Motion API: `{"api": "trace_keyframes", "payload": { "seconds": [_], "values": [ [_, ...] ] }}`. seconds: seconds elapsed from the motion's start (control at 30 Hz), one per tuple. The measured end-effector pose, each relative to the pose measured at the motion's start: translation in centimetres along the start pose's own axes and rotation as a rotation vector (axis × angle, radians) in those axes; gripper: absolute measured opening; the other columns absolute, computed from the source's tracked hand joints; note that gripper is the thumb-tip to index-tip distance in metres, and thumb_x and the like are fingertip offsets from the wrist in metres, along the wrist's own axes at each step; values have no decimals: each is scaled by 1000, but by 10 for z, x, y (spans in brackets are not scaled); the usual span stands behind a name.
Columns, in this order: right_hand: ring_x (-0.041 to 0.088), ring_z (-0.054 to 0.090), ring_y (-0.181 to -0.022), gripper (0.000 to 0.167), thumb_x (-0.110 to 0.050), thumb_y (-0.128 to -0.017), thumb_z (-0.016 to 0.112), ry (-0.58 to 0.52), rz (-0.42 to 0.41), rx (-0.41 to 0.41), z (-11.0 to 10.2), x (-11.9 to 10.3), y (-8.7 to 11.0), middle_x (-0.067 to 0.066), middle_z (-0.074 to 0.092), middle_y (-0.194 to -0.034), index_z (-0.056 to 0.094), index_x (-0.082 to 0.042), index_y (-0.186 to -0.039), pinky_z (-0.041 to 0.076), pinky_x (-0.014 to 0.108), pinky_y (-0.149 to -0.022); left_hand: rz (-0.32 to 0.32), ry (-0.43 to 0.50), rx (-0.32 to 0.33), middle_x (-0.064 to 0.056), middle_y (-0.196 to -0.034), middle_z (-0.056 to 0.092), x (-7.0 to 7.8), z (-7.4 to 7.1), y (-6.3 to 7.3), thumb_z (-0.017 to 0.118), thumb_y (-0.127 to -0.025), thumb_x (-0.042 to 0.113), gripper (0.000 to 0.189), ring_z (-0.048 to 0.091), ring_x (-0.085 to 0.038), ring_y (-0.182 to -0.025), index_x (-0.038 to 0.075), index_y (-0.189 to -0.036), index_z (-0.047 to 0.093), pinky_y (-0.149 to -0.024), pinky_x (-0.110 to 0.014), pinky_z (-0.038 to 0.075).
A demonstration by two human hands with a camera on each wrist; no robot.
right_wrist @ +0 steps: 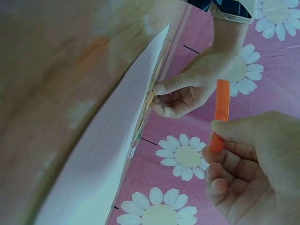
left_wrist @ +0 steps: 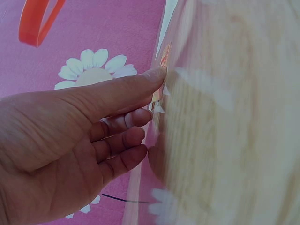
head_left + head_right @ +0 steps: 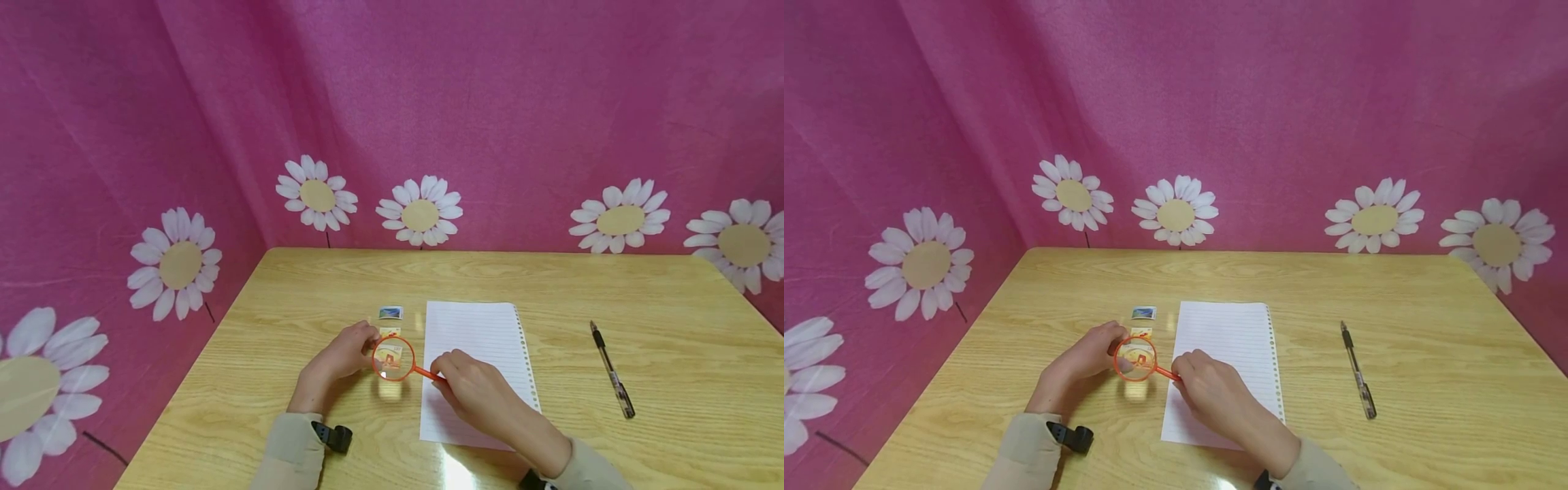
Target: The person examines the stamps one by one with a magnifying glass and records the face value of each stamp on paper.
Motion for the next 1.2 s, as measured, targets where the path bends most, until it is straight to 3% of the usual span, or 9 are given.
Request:
{"api": "trace_keyframes", "payload": {
  "seconds": [0.5, 0.77, 1.07, 1.2],
  "values": [
    [6, 50, -63, 25, -5, -76, 79, 4, 11, 4, -3, 1, 1, -6, 56, -72, 59, -14, -88, 42, 18, -52, -13, 14, 1, -1, -83, 46, 0, -1, 0, 77, -81, 5, 21, 43, -13, -77, 7, -88, 58, -70, -24, 36],
    [5, 48, -61, 26, -6, -75, 81, 9, 26, 15, -4, 3, 5, -7, 54, -71, 59, -14, -87, 40, 17, -51, -5, 28, 3, -1, -82, 46, 0, 1, 0, 77, -83, 10, 20, 42, -13, -77, 5, -89, 59, -69, -24, 36],
    [6, 50, -63, 26, -5, -75, 81, 6, 50, 13, -6, 6, 8, -7, 56, -72, 59, -14, -87, 42, 19, -52, -72, 25, 0, -2, -89, 50, 1, 0, 0, 78, -82, 14, 22, 45, -14, -82, 7, -93, 61, -75, -26, 38],
    [4, 48, -63, 26, -6, -75, 81, 18, 61, 11, -6, 10, 10, -8, 55, -71, 60, -14, -87, 41, 18, -53, -64, 16, 0, -2, -88, 51, 1, 0, 0, 79, -82, 15, 23, 45, -14, -81, 8, -93, 61, -74, -26, 38]
  ]
}}
Point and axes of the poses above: each hand's wrist, its own y-axis away from the middle knuckle, its own z-axis out of the palm, x = y × z, the point moved 2 cm from there along -y, towards the middle knuckle
